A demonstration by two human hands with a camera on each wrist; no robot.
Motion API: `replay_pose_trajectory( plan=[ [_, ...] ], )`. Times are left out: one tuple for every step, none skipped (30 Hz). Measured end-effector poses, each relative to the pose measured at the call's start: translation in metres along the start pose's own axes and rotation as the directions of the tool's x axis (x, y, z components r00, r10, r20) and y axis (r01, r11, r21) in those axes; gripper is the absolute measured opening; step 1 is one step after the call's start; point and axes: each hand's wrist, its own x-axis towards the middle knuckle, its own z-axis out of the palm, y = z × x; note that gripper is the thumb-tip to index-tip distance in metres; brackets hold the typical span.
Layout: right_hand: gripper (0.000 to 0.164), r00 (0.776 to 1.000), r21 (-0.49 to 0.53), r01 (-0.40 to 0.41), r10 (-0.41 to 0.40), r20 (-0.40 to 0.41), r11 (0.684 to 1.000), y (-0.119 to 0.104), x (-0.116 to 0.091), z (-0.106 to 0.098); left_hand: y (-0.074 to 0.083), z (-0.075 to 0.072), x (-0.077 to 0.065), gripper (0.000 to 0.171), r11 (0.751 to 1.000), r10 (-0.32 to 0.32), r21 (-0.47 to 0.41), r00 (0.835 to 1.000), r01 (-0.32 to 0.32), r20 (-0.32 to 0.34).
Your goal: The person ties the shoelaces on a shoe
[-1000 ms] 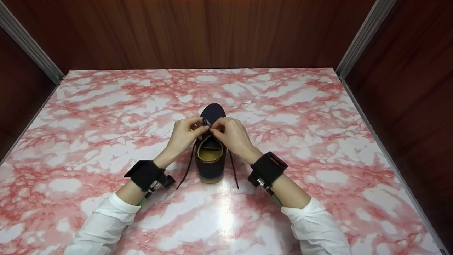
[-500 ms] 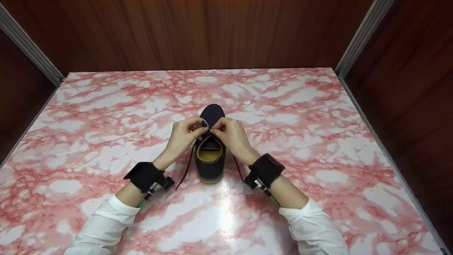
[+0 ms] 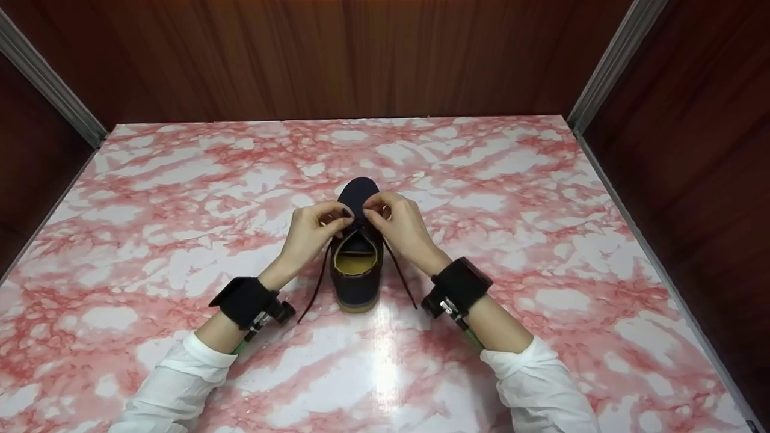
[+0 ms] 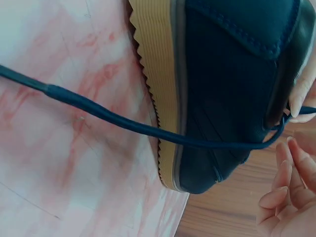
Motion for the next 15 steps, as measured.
replay_pose_trajectory(
  plan=[
    [0.016,1.000,0.001,-0.009,0.009,-0.005,1.000,0.000,0.001,-0.001,0.000,0.000,0.000,0.009,1.000,0.003,0.000,1.000,-0.003,0.000],
    [0.017,1.000,0.000,-0.021,0.021,-0.011,1.000,0.000,0.003,-0.002,0.000,0.000,0.000,0.009,1.000,0.007,-0.003,1.000,-0.007,-0.001],
    [0.018,0.999,0.000,-0.029,0.029,-0.016,1.000,0.000,0.004,-0.003,0.000,0.000,0.000,0.009,1.000,0.009,-0.006,1.000,-0.009,-0.001],
    [0.018,0.999,-0.002,-0.033,0.033,-0.020,0.999,-0.001,0.006,-0.004,0.000,0.000,-0.001,0.010,1.000,0.014,-0.008,1.000,-0.014,-0.002],
    [0.019,0.999,0.005,-0.036,0.036,-0.021,0.999,-0.002,0.008,-0.005,0.000,0.000,-0.001,0.010,1.000,0.021,-0.008,1.000,-0.021,-0.004],
    [0.020,0.999,0.013,-0.040,0.040,-0.019,0.999,-0.002,0.009,-0.006,0.000,0.000,-0.001,0.010,1.000,0.028,-0.003,1.000,-0.028,-0.005],
    [0.021,0.999,0.023,-0.045,0.045,-0.016,0.999,-0.003,0.010,-0.007,0.000,0.000,-0.001,0.010,0.999,0.034,-0.001,0.999,-0.034,-0.007],
    [0.021,0.999,0.030,-0.046,0.046,-0.008,0.998,-0.004,0.012,-0.007,0.000,0.000,-0.001,0.010,0.999,0.043,0.010,0.999,-0.043,-0.012],
    [0.021,0.999,0.041,-0.046,0.046,0.007,0.998,-0.004,0.013,-0.007,0.000,-0.001,-0.002,0.010,0.998,0.055,0.026,0.998,-0.054,-0.017],
    [0.022,0.998,0.053,-0.051,0.050,0.026,0.997,-0.005,0.015,-0.007,0.000,-0.001,-0.002,0.010,0.997,0.068,0.043,0.997,-0.067,-0.023],
    [0.023,0.998,0.064,-0.055,0.052,0.047,0.996,-0.005,0.015,-0.007,-0.001,-0.001,-0.002,0.010,0.995,0.081,0.059,0.996,-0.079,-0.027],
    [0.023,0.996,0.071,-0.057,0.052,0.067,0.996,-0.005,0.016,-0.007,-0.001,-0.001,-0.002,0.010,0.993,0.092,0.073,0.995,-0.089,-0.031],
    [0.024,0.995,0.075,-0.057,0.050,0.086,0.996,-0.005,0.017,-0.006,-0.001,-0.002,-0.002,0.010,0.991,0.104,0.089,0.994,-0.101,-0.035],
    [0.024,0.994,0.081,-0.054,0.045,0.104,0.995,-0.006,0.018,-0.005,-0.001,-0.002,-0.002,0.010,0.988,0.116,0.103,0.992,-0.112,-0.037],
    [0.024,0.992,0.088,-0.052,0.041,0.118,0.995,-0.006,0.018,-0.004,-0.001,-0.003,-0.002,0.011,0.986,0.125,0.111,0.991,-0.121,-0.036]
  ],
)
